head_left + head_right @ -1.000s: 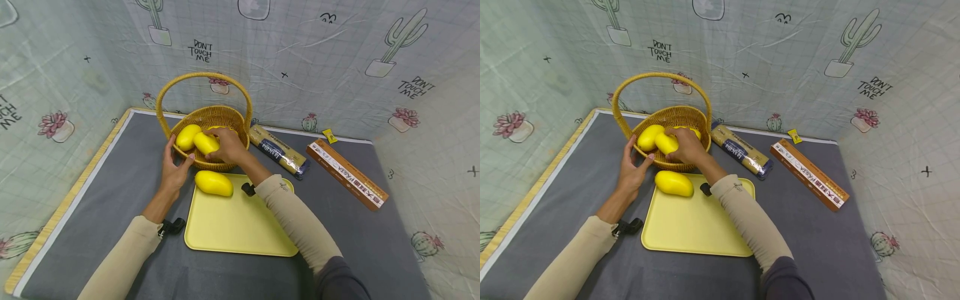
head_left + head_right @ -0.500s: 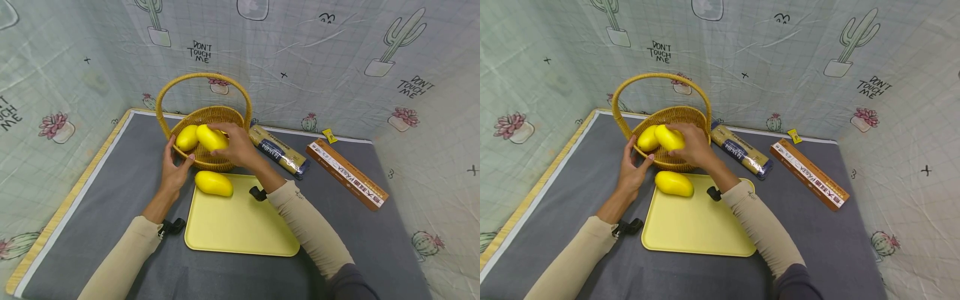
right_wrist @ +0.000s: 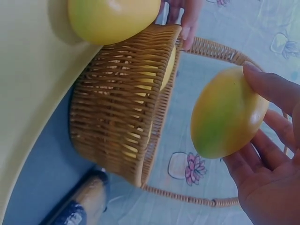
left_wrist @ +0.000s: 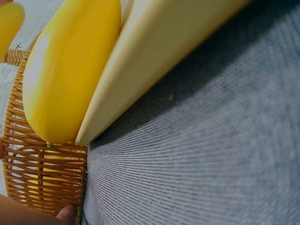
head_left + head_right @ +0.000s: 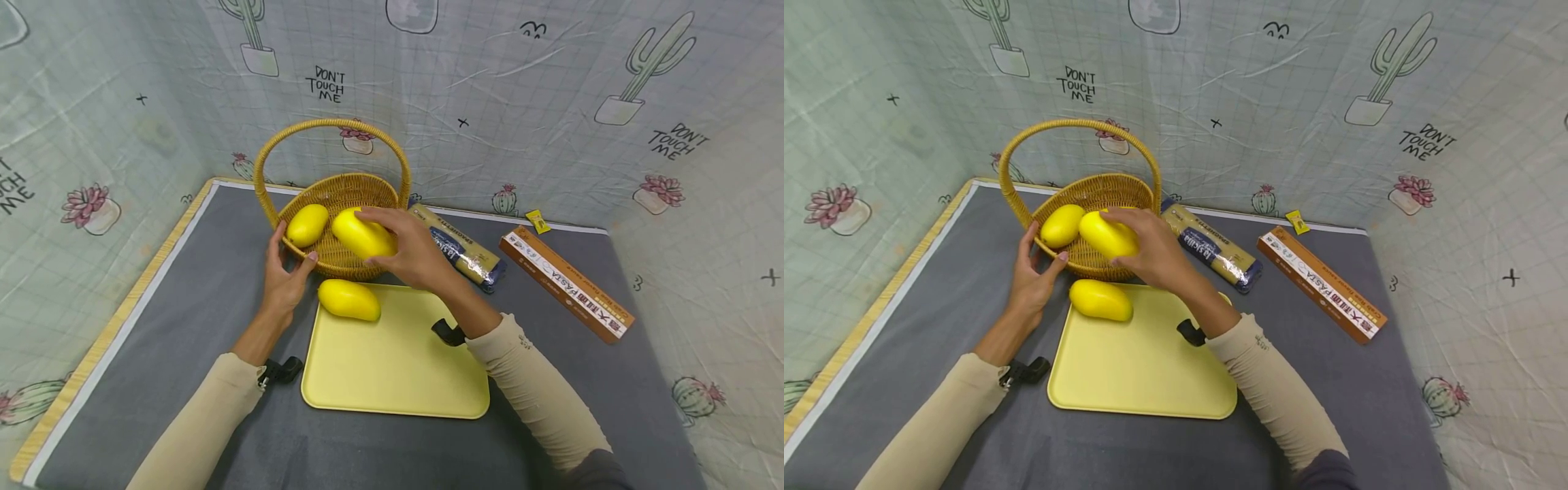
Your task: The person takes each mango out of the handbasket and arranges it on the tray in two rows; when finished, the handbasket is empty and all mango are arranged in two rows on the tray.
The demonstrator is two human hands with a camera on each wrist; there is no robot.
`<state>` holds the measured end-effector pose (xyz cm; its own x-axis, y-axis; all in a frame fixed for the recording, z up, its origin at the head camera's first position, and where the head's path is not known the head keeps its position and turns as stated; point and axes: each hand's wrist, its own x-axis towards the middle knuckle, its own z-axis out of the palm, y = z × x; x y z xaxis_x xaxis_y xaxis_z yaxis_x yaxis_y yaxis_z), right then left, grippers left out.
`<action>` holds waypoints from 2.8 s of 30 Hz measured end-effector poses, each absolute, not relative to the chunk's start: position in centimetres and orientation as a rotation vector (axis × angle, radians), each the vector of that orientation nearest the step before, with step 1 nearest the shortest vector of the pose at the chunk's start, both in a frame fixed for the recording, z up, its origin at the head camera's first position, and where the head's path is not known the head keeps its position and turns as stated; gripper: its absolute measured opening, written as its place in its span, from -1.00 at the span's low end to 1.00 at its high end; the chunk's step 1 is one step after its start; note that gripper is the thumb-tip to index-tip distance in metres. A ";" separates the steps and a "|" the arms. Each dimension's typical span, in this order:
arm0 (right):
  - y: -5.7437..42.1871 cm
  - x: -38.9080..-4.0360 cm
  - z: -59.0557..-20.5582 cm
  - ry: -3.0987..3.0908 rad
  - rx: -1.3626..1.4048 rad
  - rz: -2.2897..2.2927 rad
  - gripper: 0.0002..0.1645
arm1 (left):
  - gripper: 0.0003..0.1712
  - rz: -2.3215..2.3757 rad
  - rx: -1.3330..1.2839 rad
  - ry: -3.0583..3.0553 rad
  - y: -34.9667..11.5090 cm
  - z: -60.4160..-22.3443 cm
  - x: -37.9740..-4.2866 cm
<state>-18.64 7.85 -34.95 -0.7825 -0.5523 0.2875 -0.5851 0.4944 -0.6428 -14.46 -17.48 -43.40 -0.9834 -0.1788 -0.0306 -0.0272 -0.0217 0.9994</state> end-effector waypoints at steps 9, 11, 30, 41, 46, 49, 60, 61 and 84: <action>10.7 -16.8 -35.7 -2.690 1.046 1.157 -0.06 | 0.04 -2.156 0.229 -2.118 -17.4 -43.5 -14.3; 11.3 -16.5 -35.9 -2.689 1.040 1.161 -0.06 | 0.03 -2.152 0.225 -2.117 -17.5 -43.7 -14.4; 16.5 -15.0 -39.3 -2.844 0.994 1.197 -0.06 | 0.03 -2.137 0.212 -2.119 -17.5 -43.7 -14.7; 17.7 -15.3 -41.9 -2.927 1.114 1.114 -0.08 | 0.03 -2.107 0.218 -2.125 -18.2 -46.0 -15.6; 17.7 -15.5 -42.4 -2.943 1.133 1.123 -0.08 | 0.04 -2.107 0.206 -2.113 -18.3 -46.4 -15.8; 17.6 -15.5 -42.4 -2.960 1.155 1.123 -0.09 | 0.04 -2.104 0.203 -2.114 -18.3 -46.4 -15.8; 17.3 -15.5 -41.7 -2.948 1.202 1.112 -0.08 | 0.04 -2.117 0.224 -2.122 -18.2 -45.9 -15.6; 17.3 -15.6 -41.5 -2.939 1.202 1.119 -0.09 | 0.04 -2.124 0.227 -2.119 -18.1 -45.6 -15.5; 11.1 -20.8 -35.9 -2.782 0.949 1.091 -0.22 | 0.03 -2.105 0.217 -2.135 -18.3 -46.1 -15.5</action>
<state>-20.85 11.09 -35.88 -0.8167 -0.5348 0.2165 -0.5394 0.5745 -0.6156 -15.53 -18.26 -46.07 -0.9806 -0.1961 -0.0048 -0.0076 0.0133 0.9999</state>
